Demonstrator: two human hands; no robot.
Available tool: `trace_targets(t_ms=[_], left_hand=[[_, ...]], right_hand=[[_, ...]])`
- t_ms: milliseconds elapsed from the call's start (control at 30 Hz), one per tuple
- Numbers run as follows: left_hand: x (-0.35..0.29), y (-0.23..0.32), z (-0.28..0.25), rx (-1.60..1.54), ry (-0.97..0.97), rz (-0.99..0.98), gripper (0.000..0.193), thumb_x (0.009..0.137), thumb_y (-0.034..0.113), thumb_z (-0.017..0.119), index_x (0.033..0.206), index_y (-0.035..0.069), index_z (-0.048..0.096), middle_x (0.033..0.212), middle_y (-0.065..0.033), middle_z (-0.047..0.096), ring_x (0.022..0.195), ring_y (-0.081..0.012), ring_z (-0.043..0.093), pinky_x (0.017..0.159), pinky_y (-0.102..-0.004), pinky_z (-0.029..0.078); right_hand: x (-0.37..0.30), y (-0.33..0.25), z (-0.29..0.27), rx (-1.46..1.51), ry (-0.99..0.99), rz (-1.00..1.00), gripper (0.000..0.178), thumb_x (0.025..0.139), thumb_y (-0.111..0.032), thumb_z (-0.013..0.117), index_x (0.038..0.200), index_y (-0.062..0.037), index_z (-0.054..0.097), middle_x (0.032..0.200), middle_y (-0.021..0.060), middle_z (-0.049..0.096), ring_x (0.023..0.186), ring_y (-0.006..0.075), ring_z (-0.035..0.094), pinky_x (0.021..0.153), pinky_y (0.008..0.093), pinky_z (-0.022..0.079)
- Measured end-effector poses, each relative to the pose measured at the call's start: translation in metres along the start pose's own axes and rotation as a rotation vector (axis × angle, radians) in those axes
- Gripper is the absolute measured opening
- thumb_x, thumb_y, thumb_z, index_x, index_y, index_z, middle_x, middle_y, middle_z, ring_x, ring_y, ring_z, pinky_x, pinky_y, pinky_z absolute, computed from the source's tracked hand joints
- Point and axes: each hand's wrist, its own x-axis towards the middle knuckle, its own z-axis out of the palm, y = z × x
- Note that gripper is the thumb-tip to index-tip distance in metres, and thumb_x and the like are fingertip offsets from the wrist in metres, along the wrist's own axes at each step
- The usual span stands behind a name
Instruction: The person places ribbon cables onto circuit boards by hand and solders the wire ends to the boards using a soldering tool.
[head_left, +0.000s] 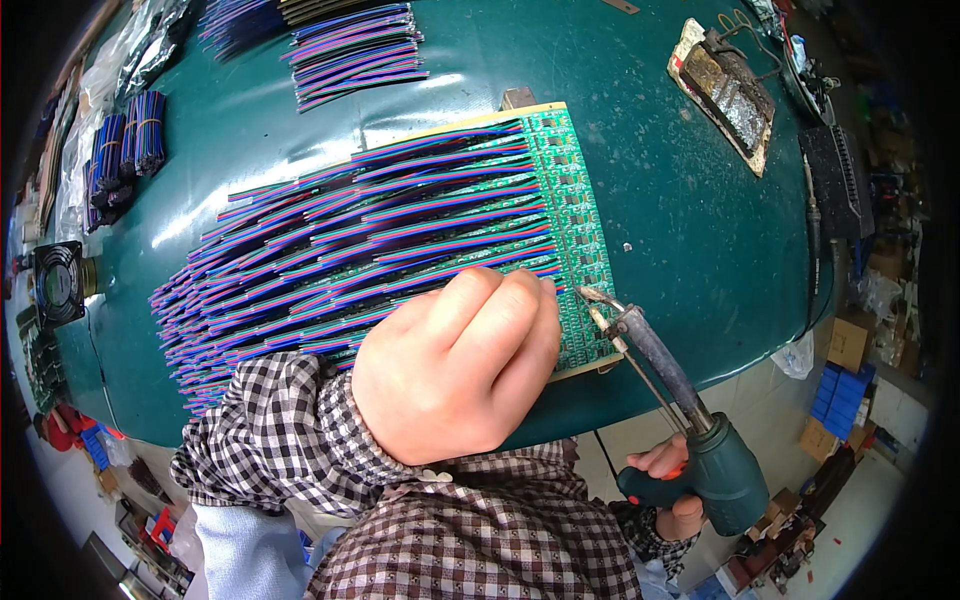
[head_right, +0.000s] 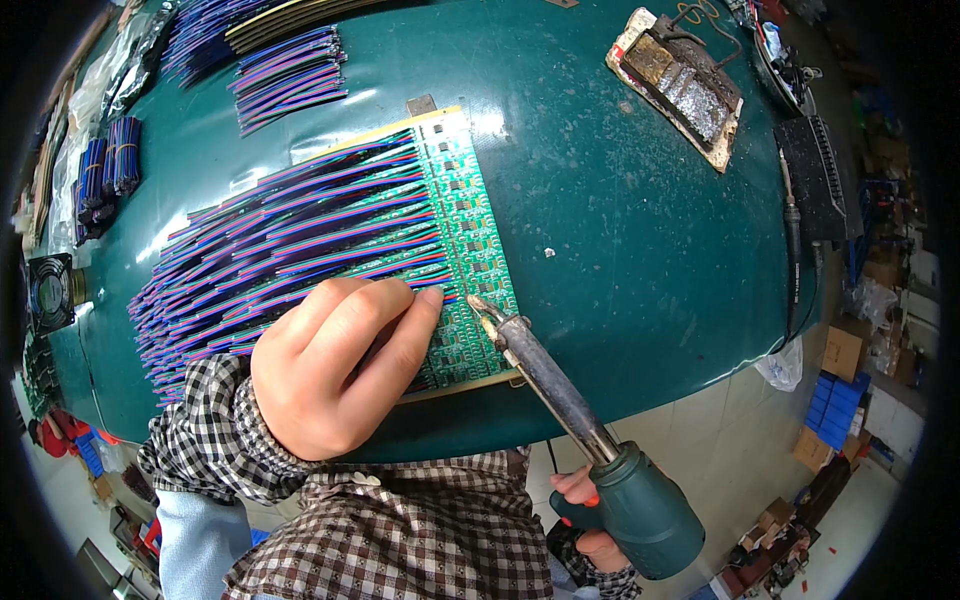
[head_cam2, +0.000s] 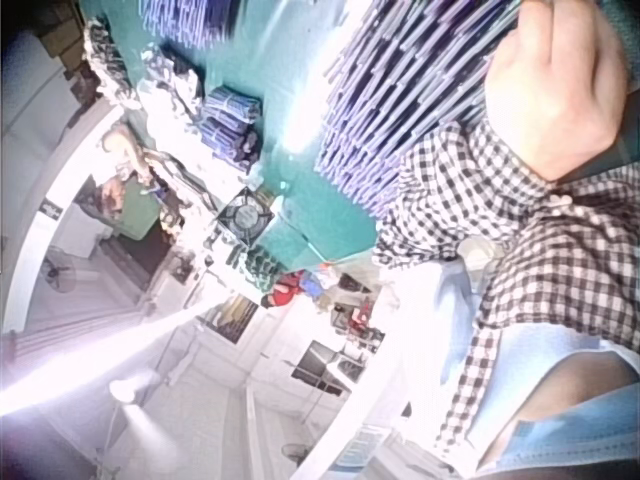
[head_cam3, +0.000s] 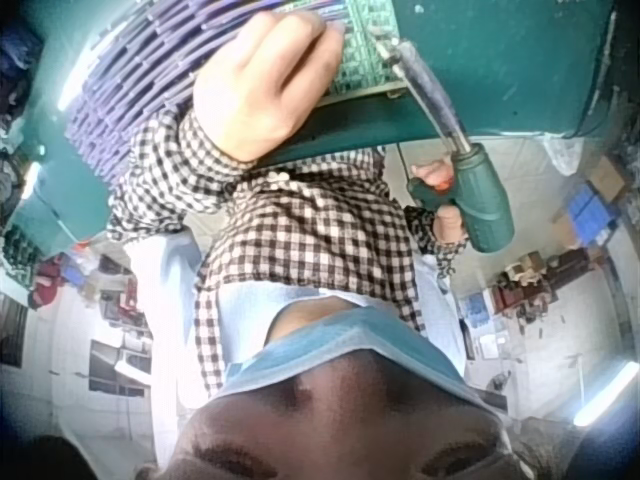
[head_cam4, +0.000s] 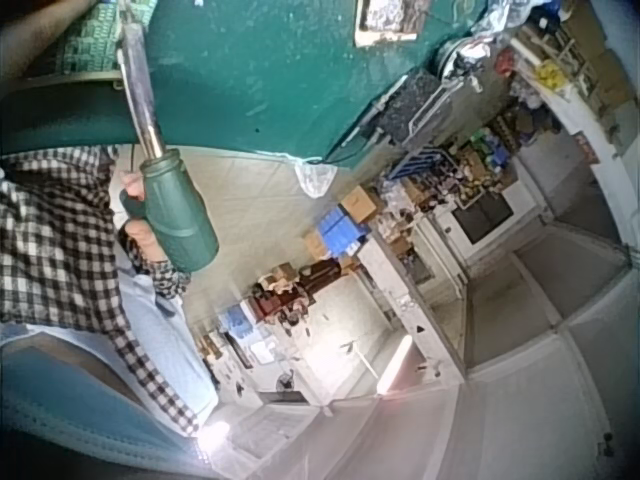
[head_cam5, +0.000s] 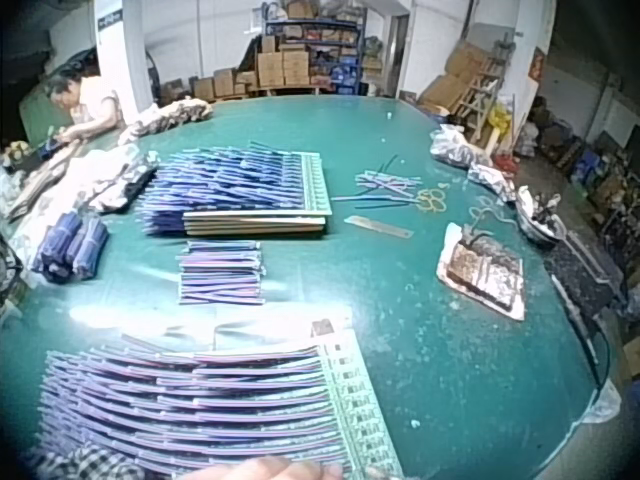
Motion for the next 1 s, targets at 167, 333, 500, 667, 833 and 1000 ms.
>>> trace_targets(t_ms=[167, 333, 500, 667, 833, 1000], left_hand=[[0.001, 0.000, -0.001, 0.021, -0.004, 0.021, 0.039, 0.055, 0.005, 0.062, 0.092, -0.006, 0.065, 0.087, -0.0109, 0.056, 0.071, -0.0207, 0.057, 0.058, -0.0284, 0.050], [0.000, 0.001, 0.003, 0.040, 0.046, 0.030, 0.038, 0.055, 0.005, 0.063, 0.092, -0.005, 0.065, 0.086, -0.0103, 0.056, 0.072, -0.0204, 0.057, 0.058, -0.0279, 0.050], [0.001, 0.000, 0.004, 0.042, 0.037, 0.044, 0.038, 0.055, 0.005, 0.063, 0.091, -0.005, 0.065, 0.085, -0.0100, 0.055, 0.072, -0.0201, 0.057, 0.058, -0.0275, 0.049], [0.002, 0.000, 0.002, 0.044, 0.031, 0.042, 0.037, 0.055, 0.005, 0.063, 0.090, -0.005, 0.066, 0.084, -0.0097, 0.055, 0.070, -0.0198, 0.057, 0.056, -0.0270, 0.049], [0.002, -0.001, 0.004, 0.050, 0.044, 0.058, 0.037, 0.054, 0.005, 0.063, 0.089, -0.006, 0.065, 0.084, -0.0096, 0.055, 0.069, -0.0193, 0.056, 0.054, -0.0270, 0.048], [0.002, -0.001, 0.002, 0.027, 0.037, 0.052, 0.039, 0.052, 0.004, 0.063, 0.090, -0.007, 0.065, 0.084, -0.0100, 0.055, 0.068, -0.0187, 0.055, 0.053, -0.0267, 0.047]], right_hand=[[-0.003, 0.010, -0.004, 0.025, -0.033, -0.053, 0.077, 0.071, -0.051, 0.072, 0.113, 0.0070, 0.045, 0.086, 0.0101, 0.058, 0.089, 0.0273, 0.060, 0.087, 0.0472, 0.052], [-0.002, 0.016, -0.012, 0.032, -0.096, -0.100, 0.084, 0.071, -0.052, 0.072, 0.120, 0.0068, 0.038, 0.085, 0.0098, 0.057, 0.088, 0.0274, 0.060, 0.087, 0.0480, 0.052], [-0.001, 0.015, -0.008, 0.031, -0.050, -0.127, 0.080, 0.070, -0.054, 0.072, 0.115, 0.0062, 0.043, 0.084, 0.0108, 0.057, 0.086, 0.0272, 0.061, 0.086, 0.0476, 0.052], [-0.001, 0.011, -0.009, -0.021, -0.053, -0.068, 0.076, 0.070, -0.054, 0.073, 0.109, 0.0062, 0.047, 0.083, 0.0117, 0.057, 0.084, 0.0271, 0.061, 0.086, 0.0471, 0.052], [0.001, 0.010, -0.011, -0.070, -0.104, -0.110, 0.079, 0.070, -0.052, 0.073, 0.113, 0.0071, 0.044, 0.083, 0.0109, 0.058, 0.084, 0.0273, 0.061, 0.086, 0.0477, 0.052], [0.000, 0.011, -0.012, -0.079, -0.096, -0.107, 0.084, 0.071, -0.051, 0.074, 0.120, 0.0082, 0.040, 0.084, 0.0091, 0.058, 0.084, 0.0270, 0.061, 0.085, 0.0477, 0.052]])
